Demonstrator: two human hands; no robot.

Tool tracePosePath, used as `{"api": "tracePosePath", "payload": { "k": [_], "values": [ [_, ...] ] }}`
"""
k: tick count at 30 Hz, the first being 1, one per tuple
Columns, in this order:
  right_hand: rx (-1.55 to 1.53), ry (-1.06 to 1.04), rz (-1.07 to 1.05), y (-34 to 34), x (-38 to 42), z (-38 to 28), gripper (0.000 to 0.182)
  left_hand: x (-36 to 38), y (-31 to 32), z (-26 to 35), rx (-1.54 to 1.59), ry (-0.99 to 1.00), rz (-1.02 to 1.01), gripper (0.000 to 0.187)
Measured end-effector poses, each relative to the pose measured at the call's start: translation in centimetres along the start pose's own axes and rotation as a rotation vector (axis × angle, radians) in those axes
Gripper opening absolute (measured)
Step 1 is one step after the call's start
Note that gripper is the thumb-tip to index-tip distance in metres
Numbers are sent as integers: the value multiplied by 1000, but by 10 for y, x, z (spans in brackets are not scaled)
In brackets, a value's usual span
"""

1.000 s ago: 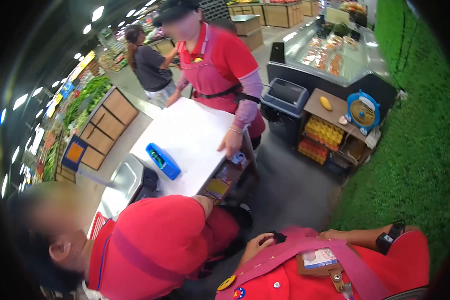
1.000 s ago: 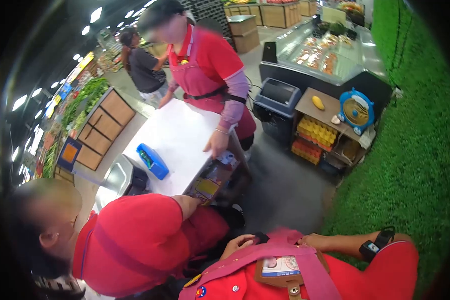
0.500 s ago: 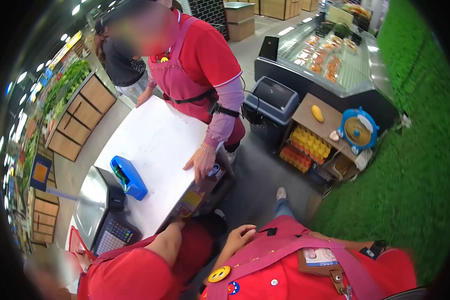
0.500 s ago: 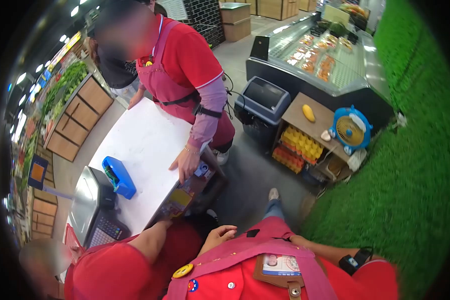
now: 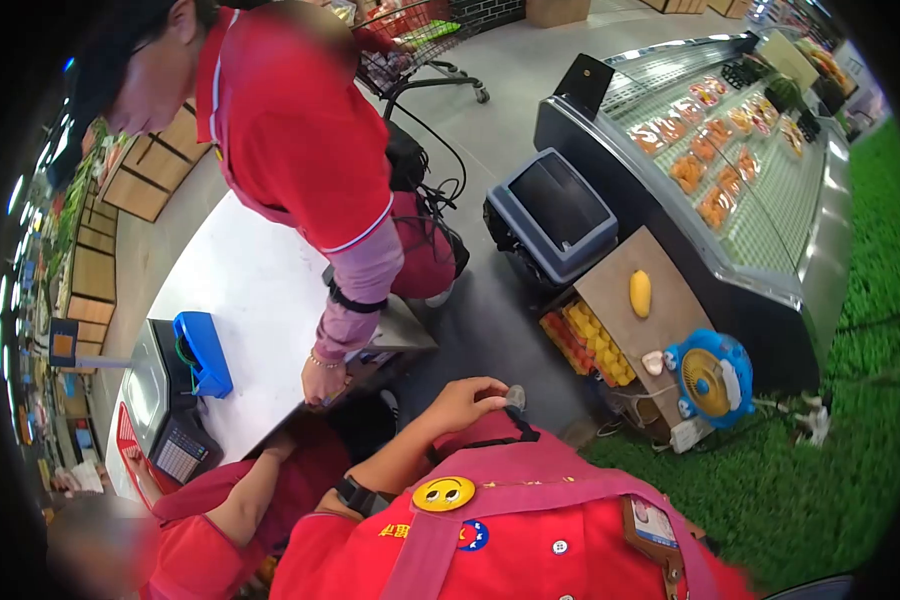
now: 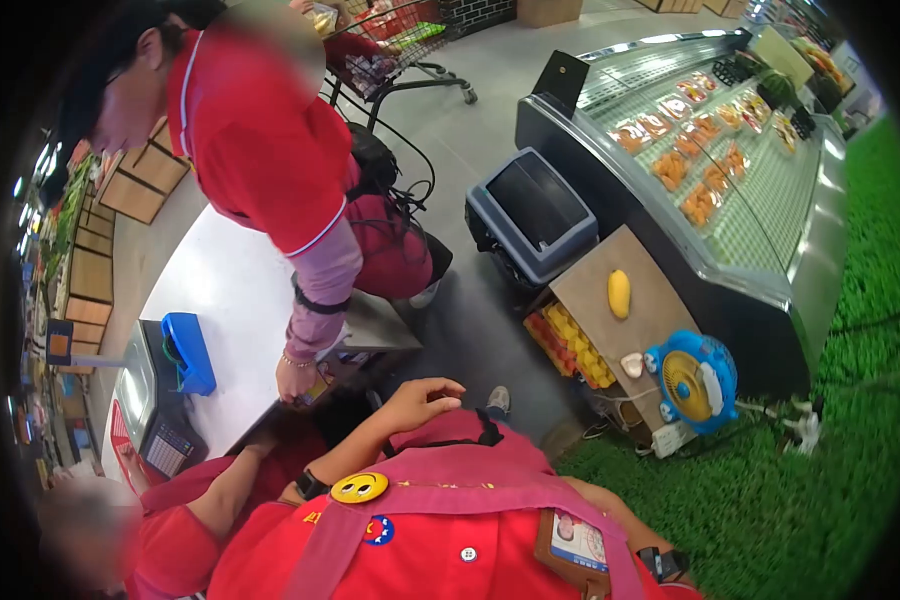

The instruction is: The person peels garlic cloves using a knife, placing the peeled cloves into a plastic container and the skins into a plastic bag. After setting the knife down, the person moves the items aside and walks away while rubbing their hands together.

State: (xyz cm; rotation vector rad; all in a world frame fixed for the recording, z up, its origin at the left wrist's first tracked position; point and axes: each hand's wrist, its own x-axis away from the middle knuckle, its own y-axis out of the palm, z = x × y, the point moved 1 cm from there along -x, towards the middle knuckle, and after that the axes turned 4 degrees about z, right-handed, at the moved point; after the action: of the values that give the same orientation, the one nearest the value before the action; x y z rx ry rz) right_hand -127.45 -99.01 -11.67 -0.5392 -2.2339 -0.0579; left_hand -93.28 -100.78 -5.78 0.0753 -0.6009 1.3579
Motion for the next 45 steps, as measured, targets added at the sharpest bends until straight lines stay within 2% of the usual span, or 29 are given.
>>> {"api": "tracePosePath", "payload": {
  "k": [4,5,8,9,10,12,13,14,15,16,17,19,22,26,28,31,33,34,36,38,40,41,43,45],
  "values": [
    [-134,-6,-244,-84,0,-61,31,-44,-25,2,14,-76,72,26],
    [-179,-5,-307,-108,-6,-76,31,-54,-32,5,75,-42,126,19],
    [-523,18,-407,-184,-48,-128,29,-87,-59,10,200,-87,198,11],
    [-532,-66,-295,-208,-75,-132,26,-97,-70,18,230,-27,270,19],
    [-540,-152,-182,-227,-107,-136,24,-109,-82,18,230,-19,278,19],
    [-830,-415,79,-245,-163,-190,18,-132,-104,20,311,77,302,30],
    [-944,-496,54,-249,-181,-234,19,-142,-115,22,334,175,330,37],
    [-1056,-581,-15,-255,-204,-264,21,-147,-130,35,359,157,318,39],
    [-1225,-686,-250,-259,-223,-294,18,-152,-145,38,409,158,296,39],
    [-1322,-666,-295,-261,-236,-321,15,-156,-156,41,456,145,275,40],
    [-1384,-694,-424,-264,-249,-342,12,-159,-161,46,465,138,267,40],
    [-1394,-666,-500,-270,-268,-379,13,-157,-176,57,669,301,438,38],
    [-1355,-611,-609,-283,-292,-426,17,-149,-191,66,669,308,571,40],
    [-1286,-514,-592,-298,-308,-464,20,-156,-207,83,641,282,631,41],
    [-1228,-558,-622,-310,-325,-475,20,-165,-212,76,603,377,594,38],
    [-1152,-510,-639,-313,-355,-487,17,-174,-219,66,625,315,583,32],
    [-1037,-436,-633,-317,-371,-515,12,-170,-222,69,543,199,714,26],
    [-1011,-431,-672,-319,-384,-530,12,-170,-224,70,542,201,759,26],
    [-943,-413,-679,-320,-416,-555,10,-171,-222,69,780,179,805,22],
    [-880,-377,-679,-324,-439,-589,9,-182,-227,68,748,137,884,22],
    [-823,-351,-769,-333,-469,-616,10,-203,-231,77,755,50,936,20],
    [-796,-337,-799,-339,-487,-629,10,-218,-234,81,854,40,957,17],
    [-809,-323,-963,-361,-527,-654,21,-259,-249,85,860,63,1028,16],
    [-807,-304,-1037,-390,-565,-677,25,-308,-284,100,793,81,1122,13]
  ]
}}
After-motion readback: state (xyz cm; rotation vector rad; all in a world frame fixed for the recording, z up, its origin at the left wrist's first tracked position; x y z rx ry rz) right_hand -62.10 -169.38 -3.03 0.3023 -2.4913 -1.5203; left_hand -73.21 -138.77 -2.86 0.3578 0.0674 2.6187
